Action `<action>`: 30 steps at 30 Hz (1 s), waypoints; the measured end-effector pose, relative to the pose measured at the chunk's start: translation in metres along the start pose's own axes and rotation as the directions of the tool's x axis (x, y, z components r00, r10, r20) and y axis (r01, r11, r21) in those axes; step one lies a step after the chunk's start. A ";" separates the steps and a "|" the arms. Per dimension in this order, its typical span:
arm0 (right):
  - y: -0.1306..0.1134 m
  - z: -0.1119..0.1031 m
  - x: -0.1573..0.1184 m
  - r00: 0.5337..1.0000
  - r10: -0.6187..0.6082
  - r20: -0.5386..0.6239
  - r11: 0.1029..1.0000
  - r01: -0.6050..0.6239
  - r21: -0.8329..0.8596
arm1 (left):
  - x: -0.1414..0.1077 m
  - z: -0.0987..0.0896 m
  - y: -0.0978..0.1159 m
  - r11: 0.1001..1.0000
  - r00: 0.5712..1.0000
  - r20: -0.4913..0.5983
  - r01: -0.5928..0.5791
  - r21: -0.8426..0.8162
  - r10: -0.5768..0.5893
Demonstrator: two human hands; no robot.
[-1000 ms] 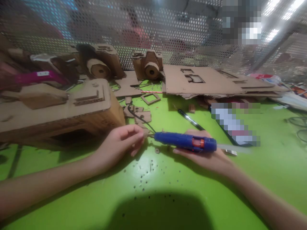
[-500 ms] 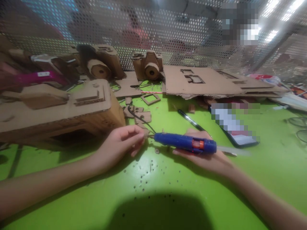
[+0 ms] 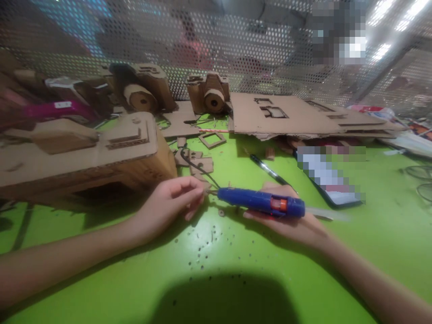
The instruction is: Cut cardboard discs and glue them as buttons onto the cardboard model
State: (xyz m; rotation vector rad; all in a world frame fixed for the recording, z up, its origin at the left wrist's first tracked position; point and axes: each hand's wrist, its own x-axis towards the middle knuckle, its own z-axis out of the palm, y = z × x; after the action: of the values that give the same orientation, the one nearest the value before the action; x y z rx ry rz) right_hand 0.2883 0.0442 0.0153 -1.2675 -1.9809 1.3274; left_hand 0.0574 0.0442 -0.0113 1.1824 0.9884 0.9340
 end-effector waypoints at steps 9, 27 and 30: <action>0.004 -0.003 0.000 0.999 -0.029 0.041 0.998 0.031 -0.057 | -0.001 -0.001 0.000 1.000 1.000 -0.004 0.001 0.015 -0.001; 0.004 -0.001 0.001 0.995 -0.100 0.001 0.982 0.099 -0.161 | -0.001 -0.001 -0.001 1.000 1.000 -0.007 0.008 0.018 -0.008; 0.003 -0.001 0.000 0.994 -0.109 0.000 0.978 0.107 -0.177 | -0.001 -0.001 -0.001 1.000 1.000 -0.011 0.011 0.016 -0.011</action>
State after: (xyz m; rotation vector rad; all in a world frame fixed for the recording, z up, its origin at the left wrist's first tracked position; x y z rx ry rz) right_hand 0.2900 0.0452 0.0124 -1.2213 -2.1680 1.1125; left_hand 0.0560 0.0431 -0.0126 1.1850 1.0121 0.9263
